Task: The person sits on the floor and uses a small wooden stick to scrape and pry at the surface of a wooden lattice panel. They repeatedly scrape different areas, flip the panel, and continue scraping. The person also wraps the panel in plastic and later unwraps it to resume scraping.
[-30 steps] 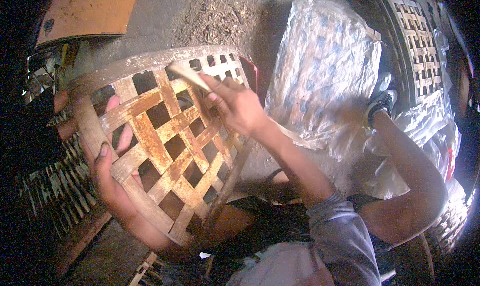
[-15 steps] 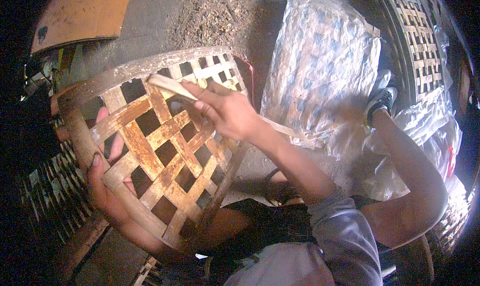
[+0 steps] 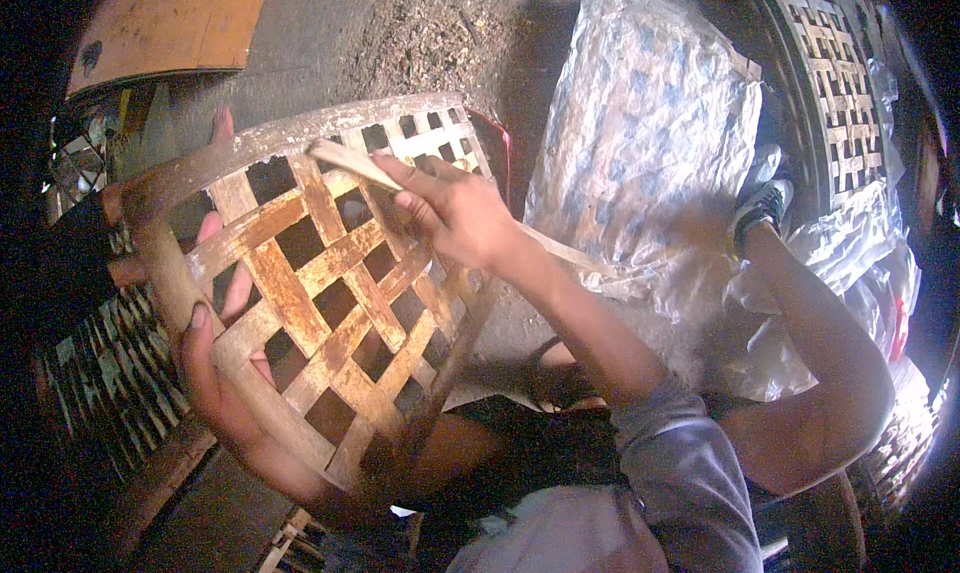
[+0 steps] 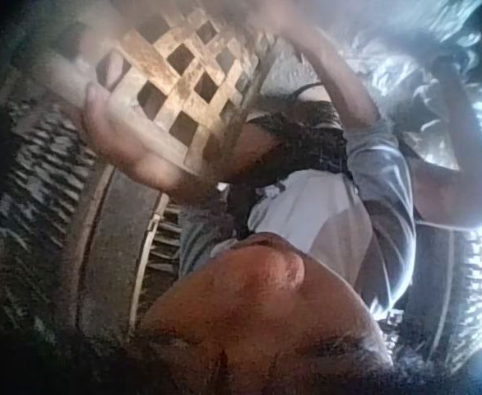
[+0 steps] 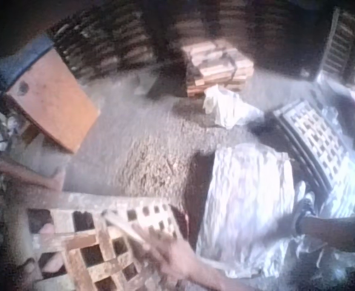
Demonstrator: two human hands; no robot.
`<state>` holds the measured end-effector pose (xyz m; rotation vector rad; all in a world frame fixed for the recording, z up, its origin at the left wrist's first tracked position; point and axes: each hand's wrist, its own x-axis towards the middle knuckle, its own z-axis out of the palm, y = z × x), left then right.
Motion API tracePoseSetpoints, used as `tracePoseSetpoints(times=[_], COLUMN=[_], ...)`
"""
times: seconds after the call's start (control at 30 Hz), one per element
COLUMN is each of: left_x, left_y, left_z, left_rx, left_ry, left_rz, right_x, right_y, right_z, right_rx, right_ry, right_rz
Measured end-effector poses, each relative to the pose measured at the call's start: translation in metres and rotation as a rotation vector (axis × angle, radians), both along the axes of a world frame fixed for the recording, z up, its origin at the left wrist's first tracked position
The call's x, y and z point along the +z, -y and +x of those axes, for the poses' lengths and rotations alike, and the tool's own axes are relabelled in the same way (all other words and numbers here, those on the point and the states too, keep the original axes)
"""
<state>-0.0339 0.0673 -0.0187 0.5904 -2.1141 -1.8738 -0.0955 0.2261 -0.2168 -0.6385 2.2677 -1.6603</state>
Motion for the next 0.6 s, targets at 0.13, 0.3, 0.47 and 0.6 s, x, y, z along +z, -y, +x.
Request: tracePoseSetpoints(times=[0.13, 0.3, 0.47, 0.6], left_x=[0.0, 0.002, 0.009, 0.023], left_y=[0.021, 0.044, 0.049, 0.058], left_z=[0.008, 0.003, 0.022, 0.058], left_rx=[-0.08, -0.111, -0.046, 0.187], left_ry=[0.012, 0.081, -0.155, -0.29], left_rz=[-0.007, 0.247, 0.426, 0.315], right_x=[-0.038, 0.021, 0.092, 0.188], right_y=[-0.034, -0.073, -0.127, -0.169], right_z=[0.0, -0.017, -0.051, -0.057], right_rx=[-0.138, -0.105, -0.109, -0.064], right_ry=[0.143, 0.101, -0.085, -0.259], right_rz=[0.151, 0.18, 0.245, 0.384])
